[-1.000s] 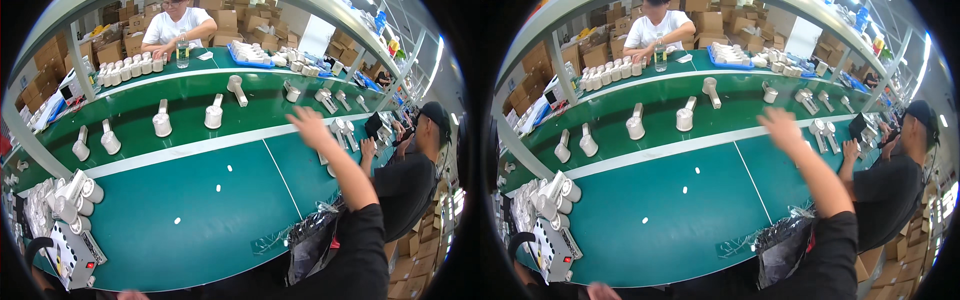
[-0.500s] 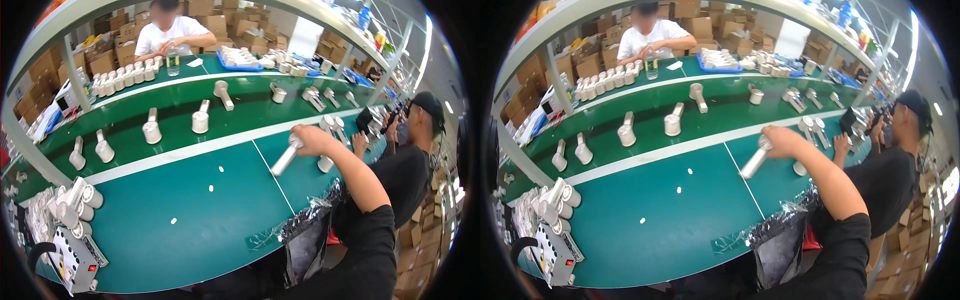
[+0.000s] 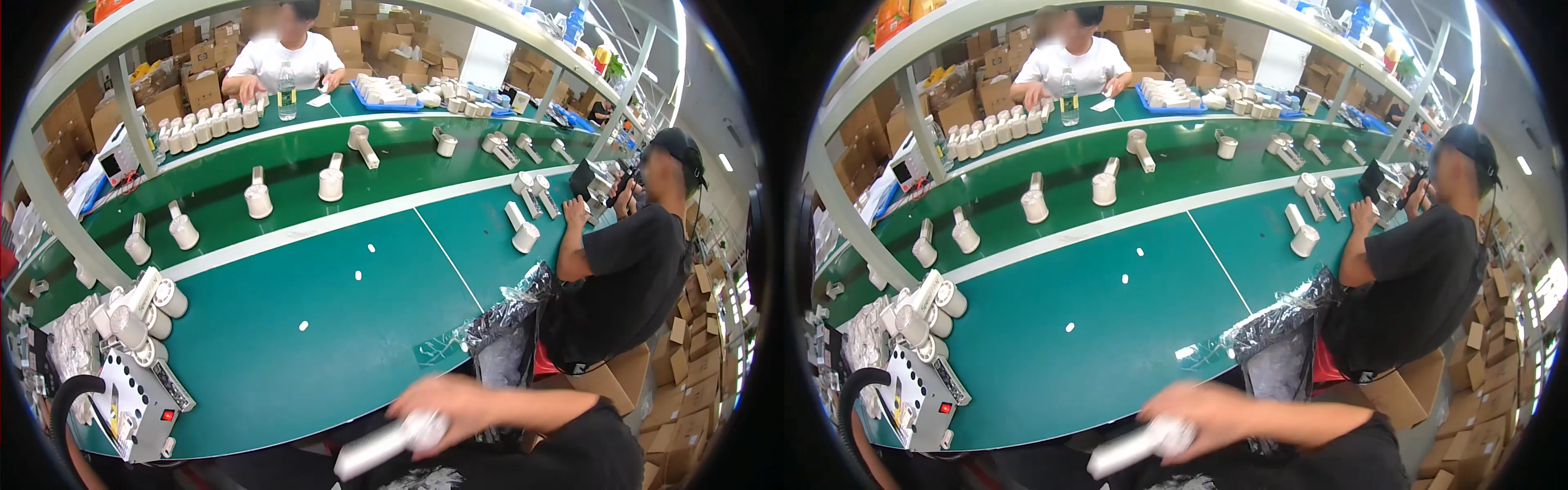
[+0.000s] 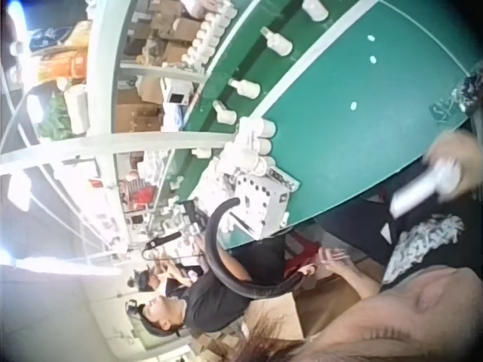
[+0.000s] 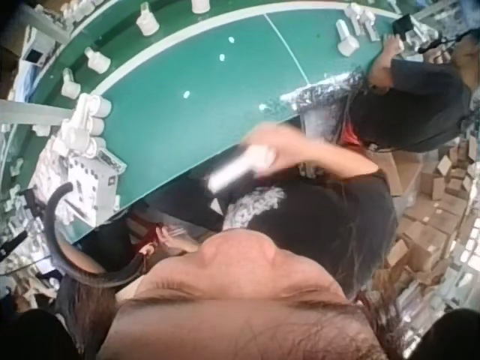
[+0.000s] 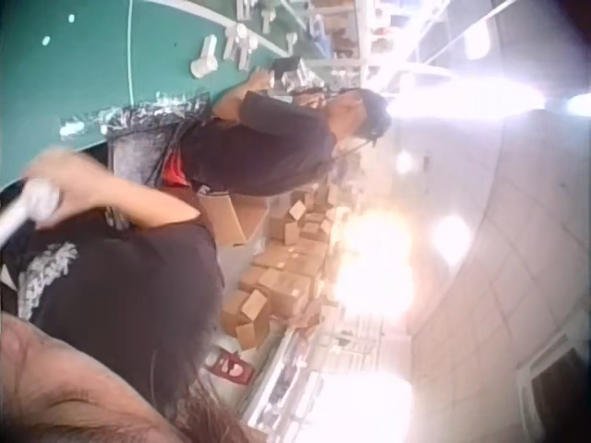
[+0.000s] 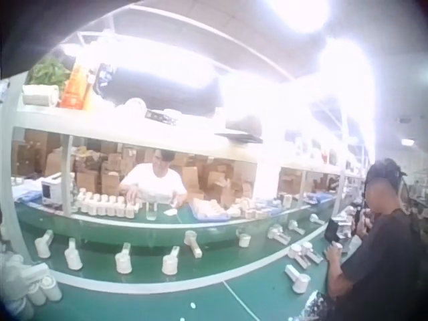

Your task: The person assembles portable fans by attaching plastic covers to the fan bodies and places the assembled fans onto the conveyor belt.

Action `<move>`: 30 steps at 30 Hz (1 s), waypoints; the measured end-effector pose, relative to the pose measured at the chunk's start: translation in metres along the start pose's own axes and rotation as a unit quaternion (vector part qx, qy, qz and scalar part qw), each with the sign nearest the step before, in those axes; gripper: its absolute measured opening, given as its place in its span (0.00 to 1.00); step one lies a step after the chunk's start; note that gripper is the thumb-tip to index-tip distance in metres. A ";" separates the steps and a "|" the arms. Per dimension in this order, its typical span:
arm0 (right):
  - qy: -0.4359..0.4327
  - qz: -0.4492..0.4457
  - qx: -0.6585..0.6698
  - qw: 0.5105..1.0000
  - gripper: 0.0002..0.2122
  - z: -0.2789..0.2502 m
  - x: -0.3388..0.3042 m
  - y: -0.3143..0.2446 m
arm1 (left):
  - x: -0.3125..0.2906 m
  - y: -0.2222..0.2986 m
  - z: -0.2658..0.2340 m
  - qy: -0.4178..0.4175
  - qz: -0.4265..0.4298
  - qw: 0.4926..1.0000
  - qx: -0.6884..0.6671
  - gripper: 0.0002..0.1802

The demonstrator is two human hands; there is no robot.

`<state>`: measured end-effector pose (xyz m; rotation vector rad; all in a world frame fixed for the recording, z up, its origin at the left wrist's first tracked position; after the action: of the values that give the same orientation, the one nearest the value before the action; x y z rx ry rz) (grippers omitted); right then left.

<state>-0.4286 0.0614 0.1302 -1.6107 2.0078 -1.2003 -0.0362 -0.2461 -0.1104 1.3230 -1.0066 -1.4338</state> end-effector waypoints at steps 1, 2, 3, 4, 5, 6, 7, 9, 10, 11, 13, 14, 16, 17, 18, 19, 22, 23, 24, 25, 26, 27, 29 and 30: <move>-0.078 0.046 0.098 0.991 0.29 0.047 0.005 -0.012 | -0.007 -0.009 -0.011 -0.005 -0.004 1.000 0.001 0.18; -0.032 -0.030 0.123 0.991 0.27 0.082 0.016 -0.029 | -0.016 -0.026 -0.012 -0.058 -0.030 0.994 -0.082 0.23; -0.082 0.035 0.203 0.975 0.28 0.117 0.036 -0.040 | -0.023 -0.040 -0.014 -0.103 -0.052 0.980 -0.163 0.28; -0.098 0.092 0.249 0.959 0.28 0.163 0.042 -0.033 | -0.030 -0.051 -0.008 -0.152 -0.073 0.955 -0.243 0.34; -0.114 0.114 0.273 0.949 0.28 0.215 0.047 -0.016 | -0.037 -0.056 0.004 -0.200 -0.096 0.920 -0.323 0.39; -0.096 0.193 0.310 0.926 0.26 0.237 0.060 -0.012 | -0.041 -0.047 0.008 -0.229 -0.083 0.900 -0.361 0.40; -0.076 0.269 0.454 0.846 0.24 0.309 0.059 0.019 | -0.045 -0.036 0.023 -0.266 -0.075 0.876 -0.395 0.42; -0.175 0.344 0.502 0.774 0.16 0.393 0.074 -0.005 | -0.045 -0.004 -0.006 -0.175 0.011 0.917 -0.357 0.42; -0.148 0.338 0.493 0.788 0.15 0.392 0.083 -0.009 | -0.040 0.003 0.000 -0.182 -0.019 0.856 -0.484 0.45; -0.162 0.323 0.450 0.817 0.16 0.406 0.090 -0.008 | -0.032 0.010 0.001 -0.179 -0.044 0.777 -0.601 0.49; -0.276 0.444 0.538 0.661 0.26 0.442 0.077 -0.028 | -0.012 0.027 0.003 -0.183 -0.074 0.728 -0.657 0.50; -0.268 0.420 0.575 0.649 0.26 0.443 0.086 -0.029 | 0.002 0.019 -0.002 -0.178 -0.094 0.769 -0.607 0.47; -0.197 0.468 0.653 0.562 0.21 0.440 0.083 0.003 | -0.007 0.056 0.035 -0.071 -0.076 0.858 -0.503 0.46; -0.181 0.535 0.638 0.524 0.19 0.426 0.079 0.001 | 0.002 0.047 0.029 -0.057 -0.080 0.857 -0.506 0.44; -0.166 0.561 0.609 0.536 0.18 0.406 0.083 -0.006 | -0.001 0.036 0.017 -0.059 -0.074 0.846 -0.524 0.42; -0.185 0.534 0.613 0.552 0.21 0.396 0.086 0.002 | -0.003 0.026 0.022 -0.072 -0.074 0.835 -0.541 0.40; -0.250 0.526 0.593 0.556 0.26 0.407 0.087 -0.007 | -0.005 0.023 0.005 -0.062 -0.036 0.832 -0.550 0.39; -0.263 0.528 0.585 0.557 0.27 0.409 0.085 -0.011 | -0.006 0.026 -0.003 -0.050 -0.016 0.834 -0.549 0.39; -0.275 0.529 0.591 0.543 0.27 0.418 0.080 -0.017 | -0.011 0.031 -0.011 -0.041 -0.008 0.835 -0.549 0.41; -0.284 0.534 0.583 0.542 0.27 0.420 0.077 -0.020 | -0.015 0.036 -0.015 -0.036 -0.002 0.835 -0.549 0.42; -0.291 0.525 0.577 0.554 0.27 0.419 0.078 -0.023 | -0.020 0.040 -0.016 -0.028 -0.001 0.832 -0.553 0.42; -0.297 0.515 0.571 0.566 0.26 0.417 0.079 -0.024 | -0.024 0.045 -0.011 -0.048 -0.010 0.828 -0.559 0.44; -0.295 0.521 0.570 0.563 0.26 0.416 0.074 -0.018 | -0.028 0.046 -0.003 -0.068 -0.019 0.821 -0.567 0.46; -0.290 0.526 0.574 0.557 0.26 0.415 0.072 -0.016 | -0.029 0.045 -0.001 -0.072 -0.022 0.822 -0.565 0.48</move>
<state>-0.1605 -0.1766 -0.0905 0.0431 0.8518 -0.8327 -0.0312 -0.2296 -0.0600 0.3444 -0.0638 -1.7305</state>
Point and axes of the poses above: each hand's wrist, its own x-axis towards the middle knuckle, its own z-axis out of the palm, y = z × x, the point moved 10 cm from there along x, towards the middle knuckle, and after that the axes turned 2 degrees about x, right-handed, at the moved point
